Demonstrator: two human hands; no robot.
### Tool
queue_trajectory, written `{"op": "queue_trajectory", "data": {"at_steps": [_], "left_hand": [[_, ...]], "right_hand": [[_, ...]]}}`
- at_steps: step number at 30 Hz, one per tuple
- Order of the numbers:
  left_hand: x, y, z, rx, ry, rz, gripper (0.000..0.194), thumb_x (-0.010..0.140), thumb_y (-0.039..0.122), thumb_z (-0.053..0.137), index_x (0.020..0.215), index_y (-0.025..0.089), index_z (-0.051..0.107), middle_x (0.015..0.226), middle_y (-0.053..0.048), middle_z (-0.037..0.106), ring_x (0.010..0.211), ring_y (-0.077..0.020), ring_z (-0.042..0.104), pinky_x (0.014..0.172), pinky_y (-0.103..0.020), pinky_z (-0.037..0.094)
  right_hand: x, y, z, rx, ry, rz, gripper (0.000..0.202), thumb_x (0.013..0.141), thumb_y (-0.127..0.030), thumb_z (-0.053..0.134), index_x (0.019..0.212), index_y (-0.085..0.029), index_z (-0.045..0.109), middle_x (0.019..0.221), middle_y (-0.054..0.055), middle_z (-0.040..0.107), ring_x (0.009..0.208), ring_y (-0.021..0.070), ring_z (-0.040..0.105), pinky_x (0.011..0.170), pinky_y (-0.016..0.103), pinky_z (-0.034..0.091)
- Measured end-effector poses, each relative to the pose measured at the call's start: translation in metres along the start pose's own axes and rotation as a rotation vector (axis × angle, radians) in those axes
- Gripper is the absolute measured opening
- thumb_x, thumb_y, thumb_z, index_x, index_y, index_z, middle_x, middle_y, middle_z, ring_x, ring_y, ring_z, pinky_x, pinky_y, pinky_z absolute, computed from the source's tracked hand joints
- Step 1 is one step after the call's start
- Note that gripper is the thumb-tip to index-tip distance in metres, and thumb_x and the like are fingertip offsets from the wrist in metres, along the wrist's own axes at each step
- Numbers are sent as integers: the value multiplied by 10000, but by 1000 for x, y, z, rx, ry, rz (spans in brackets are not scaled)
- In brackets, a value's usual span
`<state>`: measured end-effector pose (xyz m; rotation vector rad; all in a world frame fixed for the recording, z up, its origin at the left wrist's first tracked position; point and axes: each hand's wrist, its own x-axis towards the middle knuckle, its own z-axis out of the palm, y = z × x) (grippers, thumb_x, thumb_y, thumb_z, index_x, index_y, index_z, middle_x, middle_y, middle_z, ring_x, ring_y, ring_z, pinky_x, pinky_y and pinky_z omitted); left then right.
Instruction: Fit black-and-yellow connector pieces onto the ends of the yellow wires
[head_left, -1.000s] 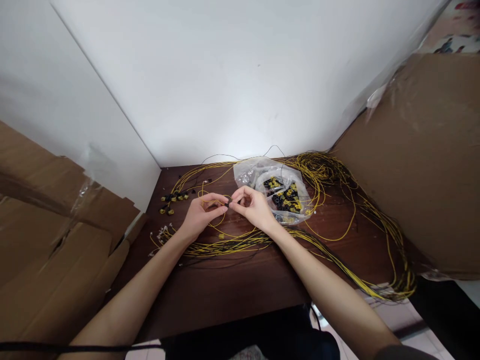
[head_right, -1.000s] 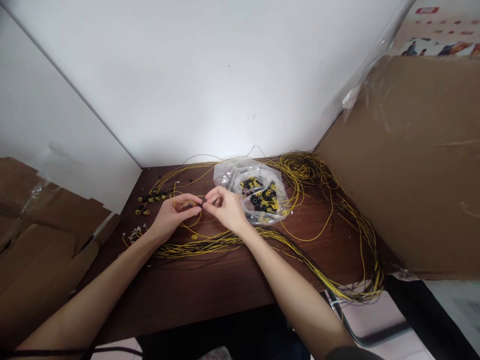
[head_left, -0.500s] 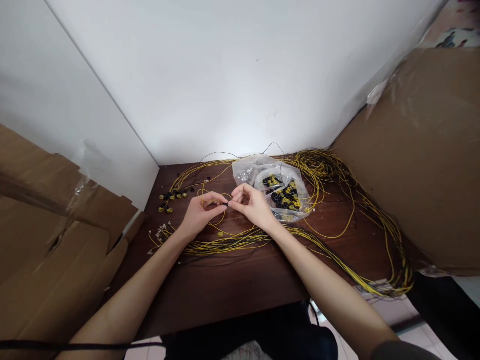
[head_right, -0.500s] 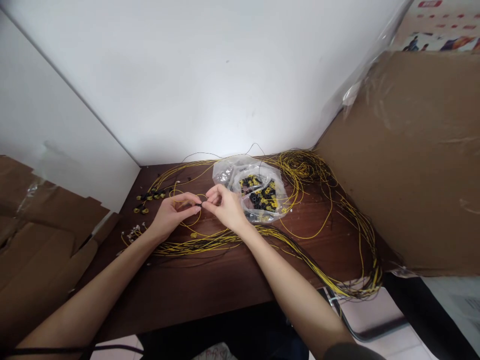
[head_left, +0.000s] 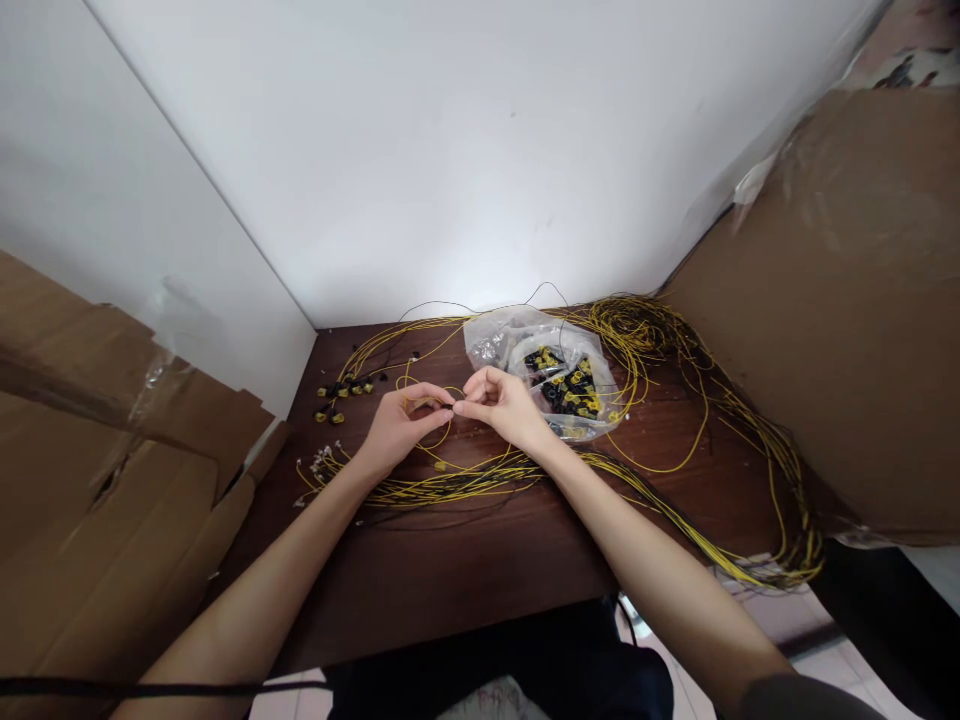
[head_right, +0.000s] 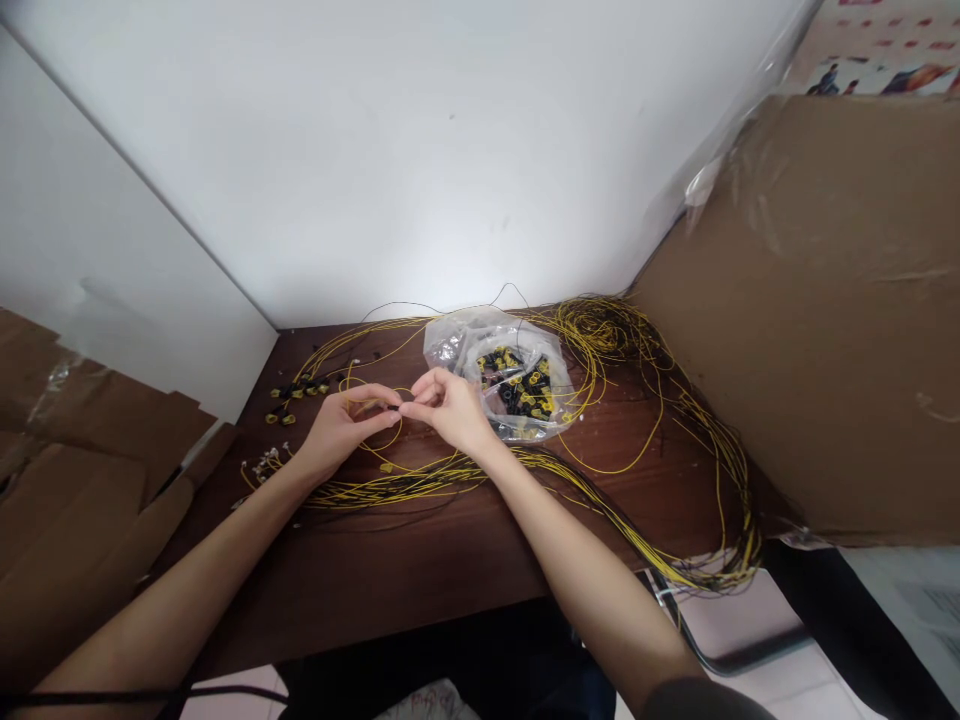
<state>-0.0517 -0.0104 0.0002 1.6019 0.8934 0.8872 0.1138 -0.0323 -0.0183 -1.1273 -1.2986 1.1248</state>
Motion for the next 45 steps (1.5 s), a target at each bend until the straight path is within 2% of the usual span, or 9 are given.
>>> {"op": "queue_trajectory", "data": {"at_steps": [6,13,17,21,32,37,45], "left_hand": [[1,-2,1,-23,20,-23,176,634,268,721,746,141,669,789,-45,649,765,-160,582,768,-286,461],[0,0,1,-59,33,-41,167,626,220,729,758,142,664,781,-31,646,765,-150,574,754,-269,452],[0,1,1,-53,41,-40,158,626,225,726,748,143,669,785,-34,643,758,-150,574,754,-274,452],[0,1,1,-57,43,-43,160,618,228,730,740,144,671,793,-39,648,777,-159,582,772,-284,451],[1,-1,1,-28,13,-38,159,636,230,717,753,137,664,781,-31,638,766,-149,569,755,-268,442],[1,-1,1,-63,16,-44,154,635,205,722,761,137,665,783,-22,631,769,-132,555,755,-244,426],[1,-4,-2,-194,48,-109,205,632,203,739,804,140,649,709,-2,617,624,-87,525,619,-208,407]], "right_hand": [[-1,-2,2,-65,0,-55,317,608,-420,735,677,-169,554,629,-11,566,576,105,496,554,238,400],[-4,-9,2,-193,5,-91,202,755,-356,601,698,-163,597,659,11,597,604,117,519,589,254,409],[-4,-9,1,-184,1,-97,102,734,-253,594,780,-163,602,713,8,600,671,124,554,640,254,432],[-3,-6,0,-158,4,-71,144,702,-208,601,837,-162,583,688,-8,573,636,115,542,613,251,427],[-2,-2,1,-79,-35,-75,158,703,-214,614,840,-159,557,685,-17,555,631,101,524,612,239,424],[-2,-3,2,-127,-15,-97,137,721,-231,605,830,-156,569,696,-5,568,645,108,537,604,238,425],[-2,-6,-4,-230,54,-134,117,722,-191,576,836,-162,579,721,1,590,662,112,552,641,250,439]]}}
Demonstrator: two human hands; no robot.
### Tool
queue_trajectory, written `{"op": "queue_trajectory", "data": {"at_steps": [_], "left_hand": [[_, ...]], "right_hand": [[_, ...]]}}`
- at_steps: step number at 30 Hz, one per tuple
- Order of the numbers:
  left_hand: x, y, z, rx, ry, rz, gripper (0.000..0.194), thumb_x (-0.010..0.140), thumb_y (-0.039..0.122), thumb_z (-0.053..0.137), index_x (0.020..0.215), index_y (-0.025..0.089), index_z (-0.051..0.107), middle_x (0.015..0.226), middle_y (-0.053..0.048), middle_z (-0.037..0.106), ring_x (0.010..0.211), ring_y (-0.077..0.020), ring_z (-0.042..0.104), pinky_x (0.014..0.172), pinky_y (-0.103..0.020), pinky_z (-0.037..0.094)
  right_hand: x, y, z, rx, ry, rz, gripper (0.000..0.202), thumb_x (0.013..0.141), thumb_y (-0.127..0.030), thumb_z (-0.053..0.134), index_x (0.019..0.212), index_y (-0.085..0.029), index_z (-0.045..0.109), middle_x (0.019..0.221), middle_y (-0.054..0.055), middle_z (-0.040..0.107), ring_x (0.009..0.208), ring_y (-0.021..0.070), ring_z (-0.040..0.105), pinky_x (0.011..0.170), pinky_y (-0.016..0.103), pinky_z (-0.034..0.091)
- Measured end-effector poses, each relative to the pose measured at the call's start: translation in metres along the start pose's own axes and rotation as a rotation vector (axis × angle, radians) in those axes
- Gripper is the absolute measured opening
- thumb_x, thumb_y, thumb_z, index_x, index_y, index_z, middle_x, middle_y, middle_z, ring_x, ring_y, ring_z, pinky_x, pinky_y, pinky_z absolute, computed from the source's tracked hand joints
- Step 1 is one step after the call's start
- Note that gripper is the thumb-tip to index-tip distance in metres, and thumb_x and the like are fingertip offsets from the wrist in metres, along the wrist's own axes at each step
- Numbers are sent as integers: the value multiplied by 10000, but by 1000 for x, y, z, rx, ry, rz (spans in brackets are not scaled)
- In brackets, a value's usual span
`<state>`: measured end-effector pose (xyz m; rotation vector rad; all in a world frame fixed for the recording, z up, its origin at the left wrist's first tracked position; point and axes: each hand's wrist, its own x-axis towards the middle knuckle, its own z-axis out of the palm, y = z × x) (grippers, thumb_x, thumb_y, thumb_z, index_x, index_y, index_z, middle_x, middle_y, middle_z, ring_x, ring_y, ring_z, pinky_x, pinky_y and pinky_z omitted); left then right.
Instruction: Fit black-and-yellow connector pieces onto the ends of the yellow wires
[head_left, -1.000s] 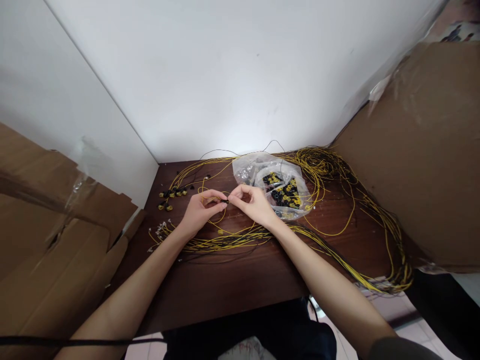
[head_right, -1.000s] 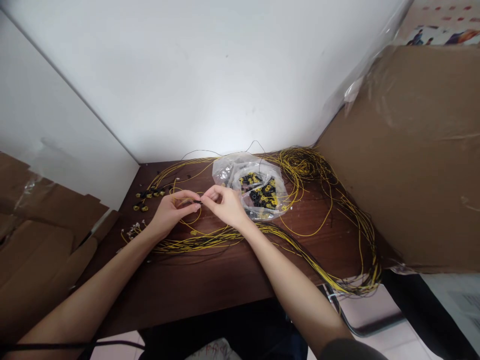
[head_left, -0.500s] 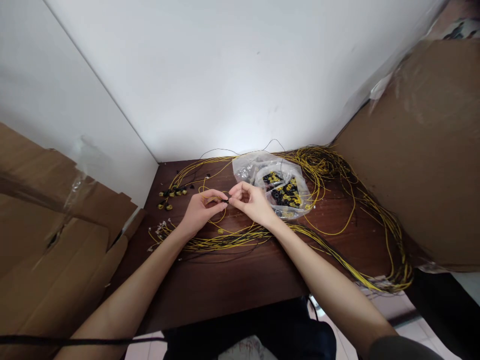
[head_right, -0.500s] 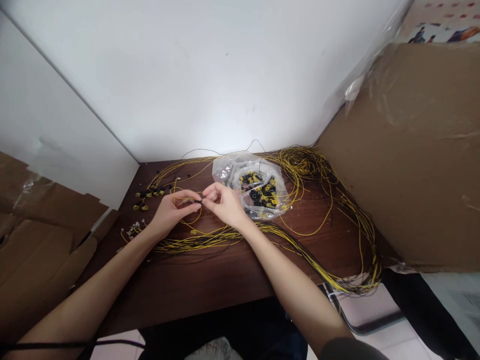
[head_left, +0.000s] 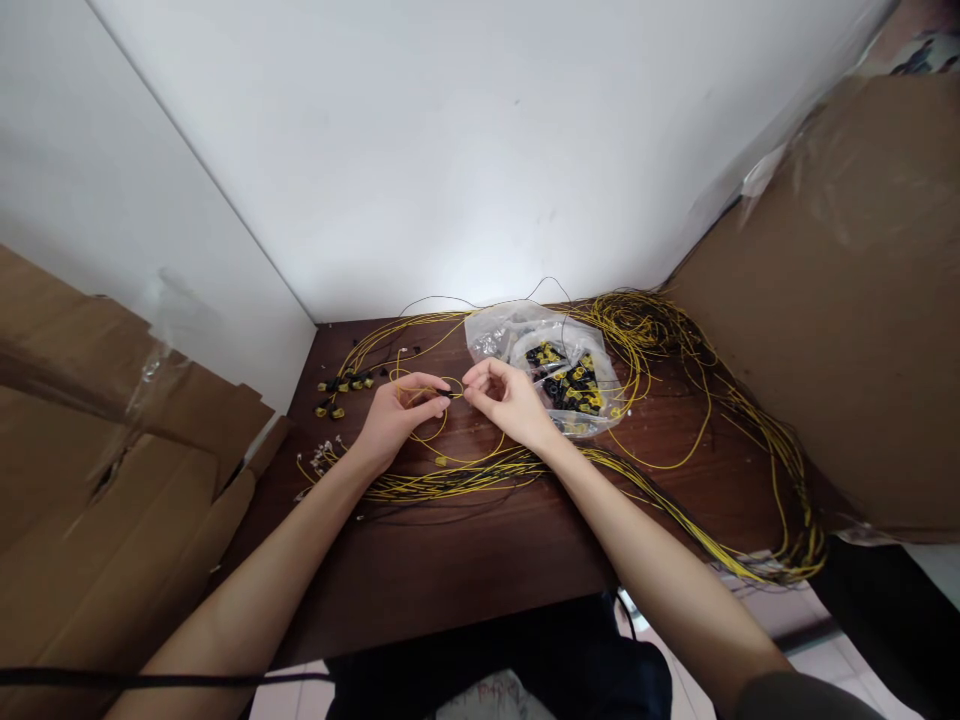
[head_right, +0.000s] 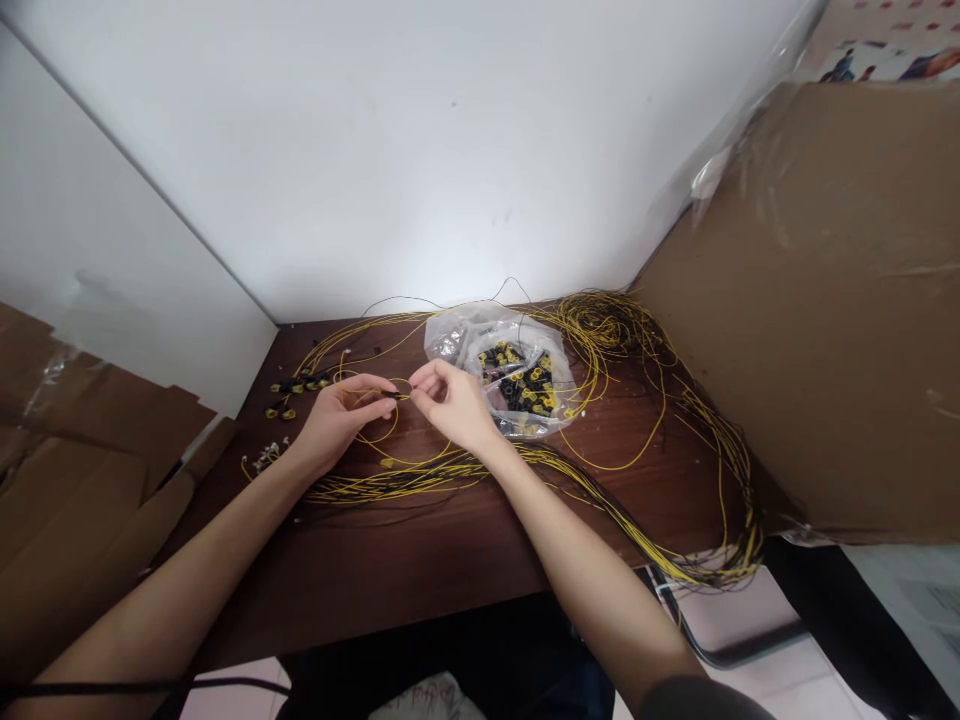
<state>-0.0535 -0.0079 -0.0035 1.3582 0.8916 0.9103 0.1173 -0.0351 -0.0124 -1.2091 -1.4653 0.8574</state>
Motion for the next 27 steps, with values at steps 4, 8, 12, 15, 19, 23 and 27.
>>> {"op": "queue_trajectory", "data": {"at_steps": [4,8,12,15,19,23,27], "left_hand": [[1,-2,-1,-16,-3,-6,226,641,216,736,836,141,650,685,-4,618,613,-92,529,604,-210,405],[1,-1,0,-11,-3,8,213,632,210,739,815,140,655,722,-9,622,619,-93,530,607,-214,411],[0,1,1,12,-4,14,201,625,205,738,799,139,664,754,-17,625,651,-101,538,632,-221,419],[-1,2,2,40,-21,10,194,629,209,732,800,140,669,794,-26,634,708,-118,555,681,-233,428],[-1,3,2,68,-37,15,183,638,210,725,801,145,670,828,-33,641,769,-136,567,737,-248,429],[-1,3,2,65,-39,29,178,651,208,718,809,145,668,823,-35,638,757,-131,558,728,-244,427],[-1,1,0,50,-50,33,181,670,221,706,829,147,663,772,-20,621,655,-100,520,638,-218,414]], "right_hand": [[0,1,0,5,-8,4,118,722,-198,583,835,-165,579,714,0,592,648,111,548,625,248,435],[0,1,2,35,-21,0,108,728,-200,589,829,-165,576,720,1,592,654,109,546,632,248,436],[0,-1,3,62,-41,1,105,730,-195,596,827,-164,572,710,-4,585,649,107,542,620,245,426],[-1,-2,4,87,-54,4,105,730,-195,599,825,-162,570,697,-7,581,640,105,538,608,242,419],[-1,-1,5,91,-60,-2,104,729,-201,606,820,-165,572,704,-6,586,645,107,541,612,244,421],[-1,-1,5,91,-63,-2,102,732,-205,609,819,-163,576,714,-2,592,655,108,546,620,242,427],[-2,-4,5,63,-72,-10,103,738,-218,611,817,-161,579,709,-1,603,653,108,555,607,237,426]]}}
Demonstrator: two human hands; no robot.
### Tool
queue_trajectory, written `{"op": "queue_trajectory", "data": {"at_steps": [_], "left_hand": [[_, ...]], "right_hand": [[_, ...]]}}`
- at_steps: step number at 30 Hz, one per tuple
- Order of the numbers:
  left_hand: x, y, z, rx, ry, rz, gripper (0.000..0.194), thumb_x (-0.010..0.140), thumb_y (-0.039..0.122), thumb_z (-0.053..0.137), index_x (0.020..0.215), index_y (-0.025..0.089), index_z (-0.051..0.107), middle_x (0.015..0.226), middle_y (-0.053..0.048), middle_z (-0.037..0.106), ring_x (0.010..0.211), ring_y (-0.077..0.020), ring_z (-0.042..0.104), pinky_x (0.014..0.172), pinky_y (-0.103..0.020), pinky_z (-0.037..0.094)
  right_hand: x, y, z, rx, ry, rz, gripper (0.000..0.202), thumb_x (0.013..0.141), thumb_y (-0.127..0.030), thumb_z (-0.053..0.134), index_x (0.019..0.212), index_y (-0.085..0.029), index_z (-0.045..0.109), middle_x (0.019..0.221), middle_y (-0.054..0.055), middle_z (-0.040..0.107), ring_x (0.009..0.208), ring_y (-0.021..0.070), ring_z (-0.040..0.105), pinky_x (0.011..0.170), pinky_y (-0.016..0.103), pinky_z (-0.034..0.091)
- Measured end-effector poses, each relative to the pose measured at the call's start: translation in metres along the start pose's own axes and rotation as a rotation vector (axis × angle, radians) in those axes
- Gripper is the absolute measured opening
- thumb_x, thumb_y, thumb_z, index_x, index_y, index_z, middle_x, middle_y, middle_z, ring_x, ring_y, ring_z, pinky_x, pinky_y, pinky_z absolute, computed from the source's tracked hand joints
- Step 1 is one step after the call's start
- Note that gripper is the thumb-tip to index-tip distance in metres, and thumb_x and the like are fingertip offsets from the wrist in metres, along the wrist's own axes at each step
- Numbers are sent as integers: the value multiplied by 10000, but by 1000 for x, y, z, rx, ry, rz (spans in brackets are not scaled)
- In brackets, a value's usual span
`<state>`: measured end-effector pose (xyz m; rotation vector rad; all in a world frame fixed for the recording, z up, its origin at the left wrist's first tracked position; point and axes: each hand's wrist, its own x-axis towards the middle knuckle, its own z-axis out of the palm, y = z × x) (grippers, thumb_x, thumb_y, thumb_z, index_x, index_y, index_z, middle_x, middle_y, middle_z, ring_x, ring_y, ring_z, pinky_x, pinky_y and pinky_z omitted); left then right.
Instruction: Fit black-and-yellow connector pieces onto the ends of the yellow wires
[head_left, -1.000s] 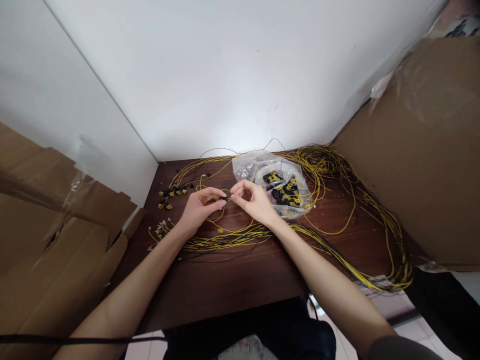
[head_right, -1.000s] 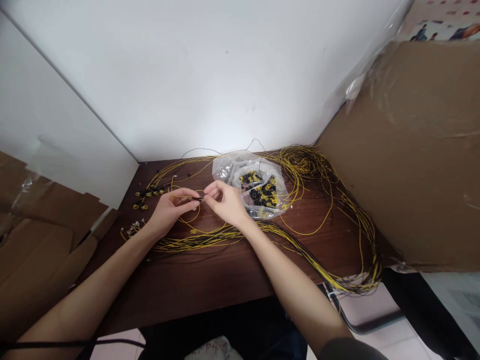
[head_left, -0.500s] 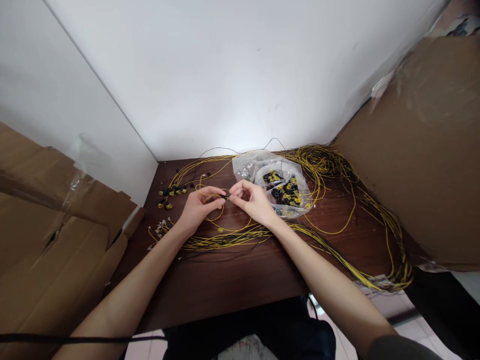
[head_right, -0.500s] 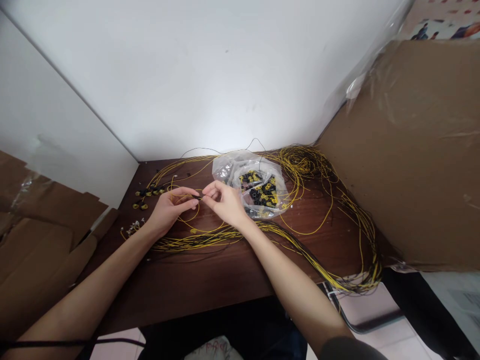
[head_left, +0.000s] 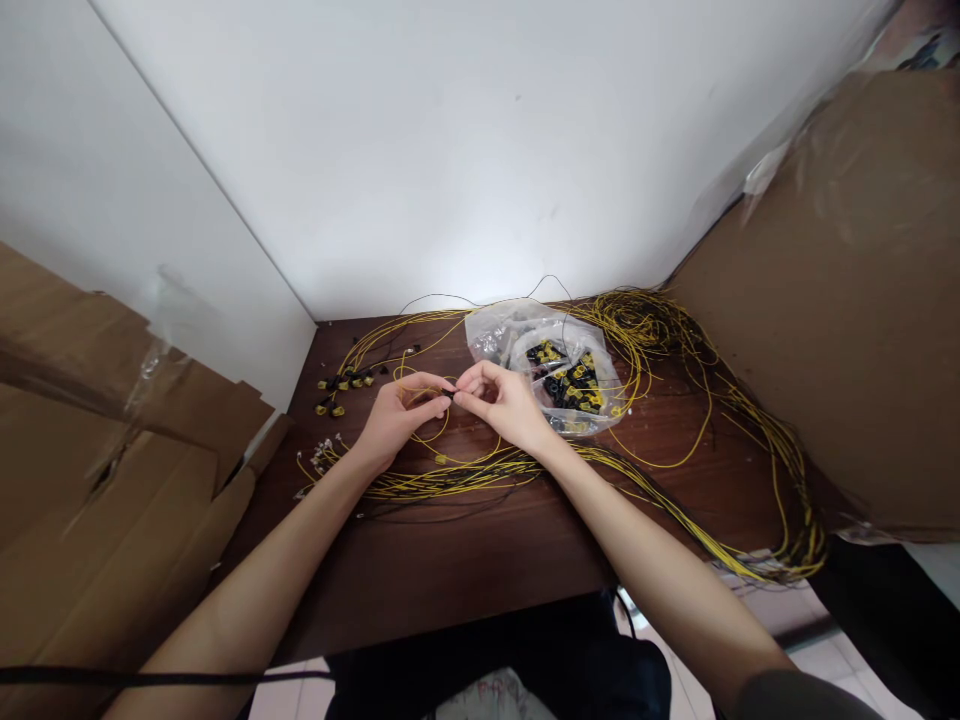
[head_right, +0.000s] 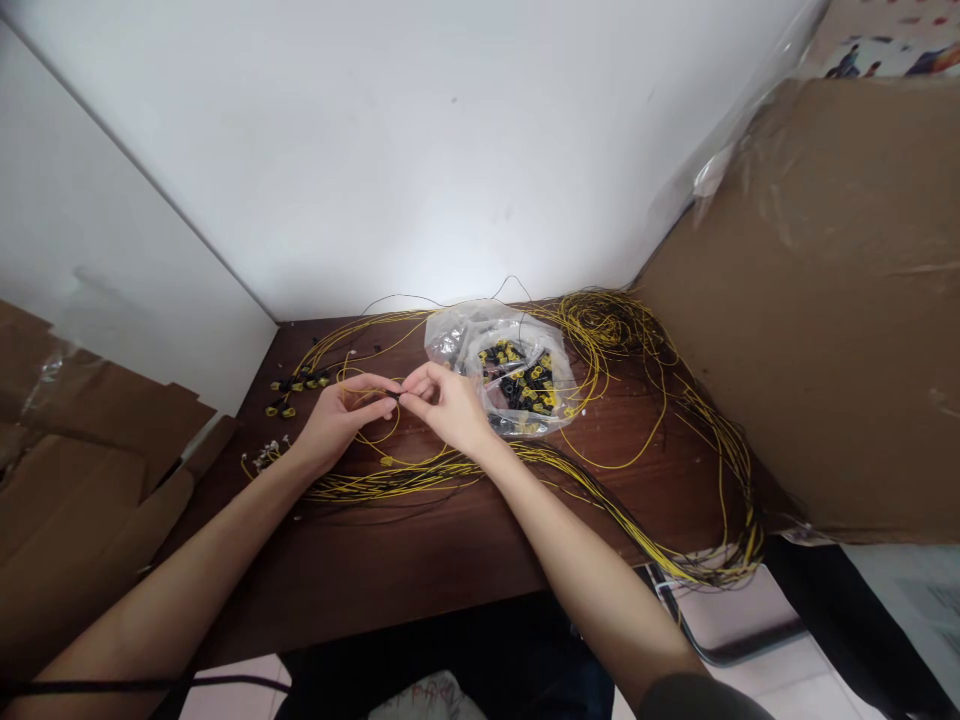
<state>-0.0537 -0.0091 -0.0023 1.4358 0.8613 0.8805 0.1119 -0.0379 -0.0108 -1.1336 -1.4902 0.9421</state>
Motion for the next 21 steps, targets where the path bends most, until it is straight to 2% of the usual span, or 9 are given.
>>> {"op": "queue_trajectory", "data": {"at_steps": [5,13,21], "left_hand": [[1,0,-1,-24,0,16,187,693,248,687,846,150,639,709,-4,594,607,-95,502,602,-215,403],[-2,5,3,104,9,16,212,711,307,658,855,154,633,596,25,562,562,-103,500,598,-229,396],[-4,9,5,153,-11,-5,219,699,311,671,839,143,654,604,23,562,566,-96,489,569,-218,385]], "right_hand": [[-1,-4,0,-73,72,-40,135,730,-237,628,837,-165,589,756,11,621,695,119,569,627,245,429],[1,-6,1,29,110,-27,138,732,-261,635,828,-168,603,741,11,620,681,117,555,638,255,437],[1,-5,1,139,123,-50,136,709,-207,643,828,-162,596,748,10,607,694,119,559,679,270,455]]}}
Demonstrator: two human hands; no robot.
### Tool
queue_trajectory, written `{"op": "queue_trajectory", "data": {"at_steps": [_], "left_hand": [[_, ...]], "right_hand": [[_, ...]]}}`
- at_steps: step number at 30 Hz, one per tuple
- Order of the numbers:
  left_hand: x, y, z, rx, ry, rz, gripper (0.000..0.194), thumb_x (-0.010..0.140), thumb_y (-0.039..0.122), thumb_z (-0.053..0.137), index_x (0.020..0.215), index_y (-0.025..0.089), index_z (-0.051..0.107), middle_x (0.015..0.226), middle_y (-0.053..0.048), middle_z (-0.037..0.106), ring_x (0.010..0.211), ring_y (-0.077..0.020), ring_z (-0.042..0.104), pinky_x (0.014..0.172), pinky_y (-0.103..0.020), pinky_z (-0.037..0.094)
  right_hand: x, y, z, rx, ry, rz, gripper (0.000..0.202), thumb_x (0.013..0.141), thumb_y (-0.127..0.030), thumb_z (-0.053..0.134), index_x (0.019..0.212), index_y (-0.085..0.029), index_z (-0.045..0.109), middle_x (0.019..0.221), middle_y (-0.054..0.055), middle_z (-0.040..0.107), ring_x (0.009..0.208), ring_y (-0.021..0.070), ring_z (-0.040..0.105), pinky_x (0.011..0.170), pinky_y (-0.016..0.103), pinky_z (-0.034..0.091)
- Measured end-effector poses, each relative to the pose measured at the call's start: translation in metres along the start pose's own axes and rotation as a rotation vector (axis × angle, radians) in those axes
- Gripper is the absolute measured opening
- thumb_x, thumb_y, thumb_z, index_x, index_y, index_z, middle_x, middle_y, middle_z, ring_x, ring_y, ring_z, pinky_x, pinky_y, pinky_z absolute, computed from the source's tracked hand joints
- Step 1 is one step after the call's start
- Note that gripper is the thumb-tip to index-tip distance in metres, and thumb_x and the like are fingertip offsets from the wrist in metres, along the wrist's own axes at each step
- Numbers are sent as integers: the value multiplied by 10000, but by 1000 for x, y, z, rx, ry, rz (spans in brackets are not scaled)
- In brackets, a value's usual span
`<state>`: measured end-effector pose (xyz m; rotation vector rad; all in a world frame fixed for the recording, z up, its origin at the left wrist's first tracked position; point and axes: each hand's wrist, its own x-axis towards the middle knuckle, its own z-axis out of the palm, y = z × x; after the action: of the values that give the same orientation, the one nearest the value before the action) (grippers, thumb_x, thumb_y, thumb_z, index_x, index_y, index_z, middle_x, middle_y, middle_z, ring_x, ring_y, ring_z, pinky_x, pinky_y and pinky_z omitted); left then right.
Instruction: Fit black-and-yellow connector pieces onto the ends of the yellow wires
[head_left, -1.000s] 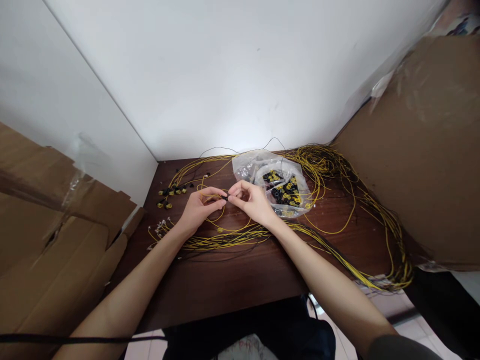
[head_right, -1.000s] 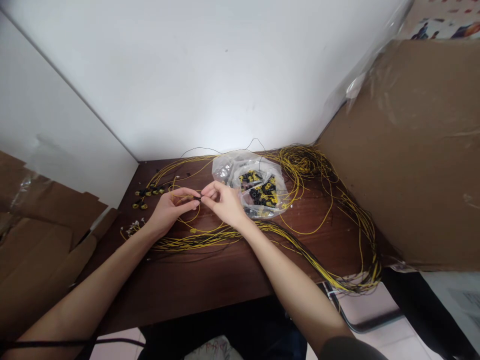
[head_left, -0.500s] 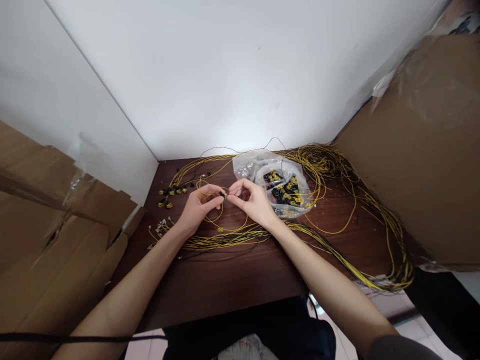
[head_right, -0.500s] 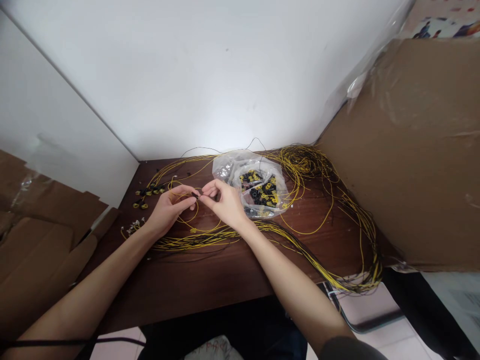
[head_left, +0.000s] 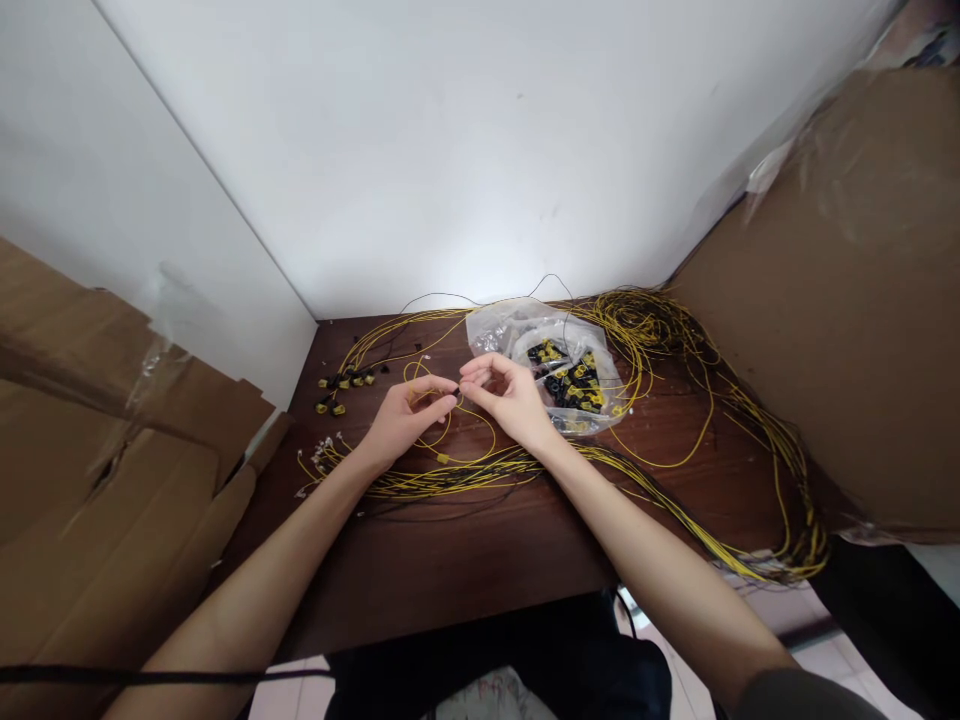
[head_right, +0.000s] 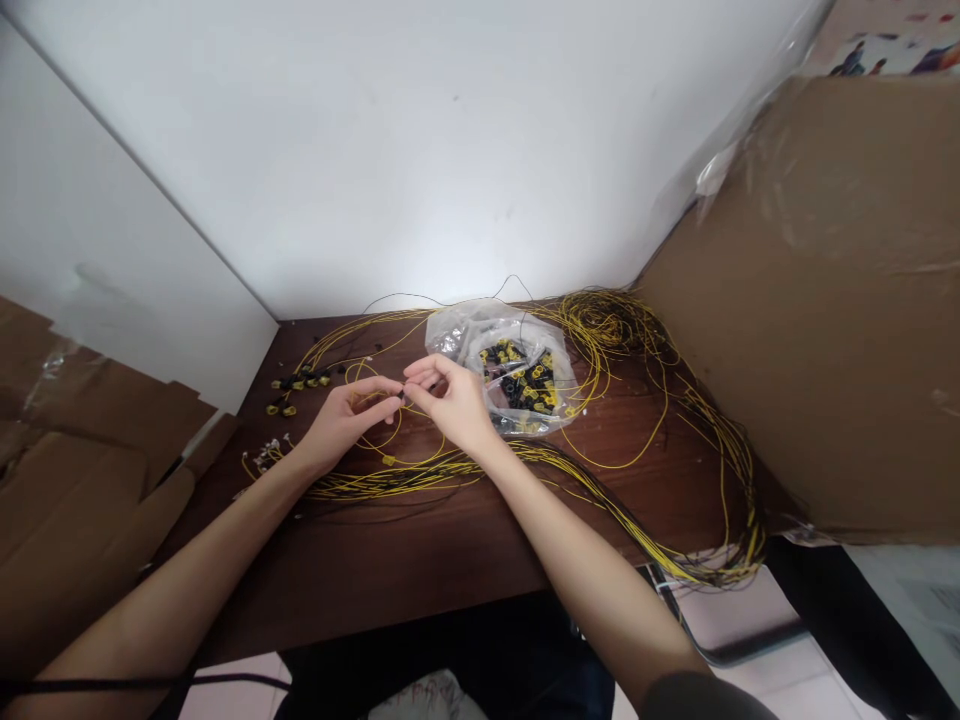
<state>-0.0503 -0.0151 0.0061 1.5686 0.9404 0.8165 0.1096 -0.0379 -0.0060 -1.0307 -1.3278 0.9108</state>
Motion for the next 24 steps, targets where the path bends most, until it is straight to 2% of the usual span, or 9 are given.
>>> {"op": "queue_trajectory", "data": {"at_steps": [4,9,17,19,24], "left_hand": [[1,-2,0,-8,-18,17,207,697,300,675,827,139,658,694,6,592,589,-88,499,593,-217,403],[1,-1,0,6,-25,21,216,699,320,670,828,147,665,709,-8,605,609,-107,518,623,-240,429],[0,1,1,-16,-15,-6,260,678,362,680,819,144,671,850,-53,640,665,-129,551,659,-261,461],[1,0,1,-19,-12,-10,250,673,354,687,808,144,671,846,-51,641,670,-127,556,664,-257,462],[1,1,0,0,-25,7,225,691,337,676,809,146,674,873,-49,638,670,-117,548,672,-247,456]], "right_hand": [[0,-1,1,-4,-7,11,126,712,-205,634,823,-164,590,747,7,598,696,117,555,690,269,456],[0,-3,-1,-10,1,-6,110,722,-225,617,813,-175,581,725,-1,581,678,118,539,670,270,447],[3,-8,-11,-12,251,-28,100,743,-241,584,820,-184,556,718,-4,553,659,118,507,651,260,437],[3,-8,-12,4,245,-26,116,740,-242,589,837,-183,563,734,-2,561,669,119,517,670,261,443],[1,-9,-8,-6,119,12,144,754,-261,593,872,-179,605,719,-2,574,649,112,520,646,256,440]]}}
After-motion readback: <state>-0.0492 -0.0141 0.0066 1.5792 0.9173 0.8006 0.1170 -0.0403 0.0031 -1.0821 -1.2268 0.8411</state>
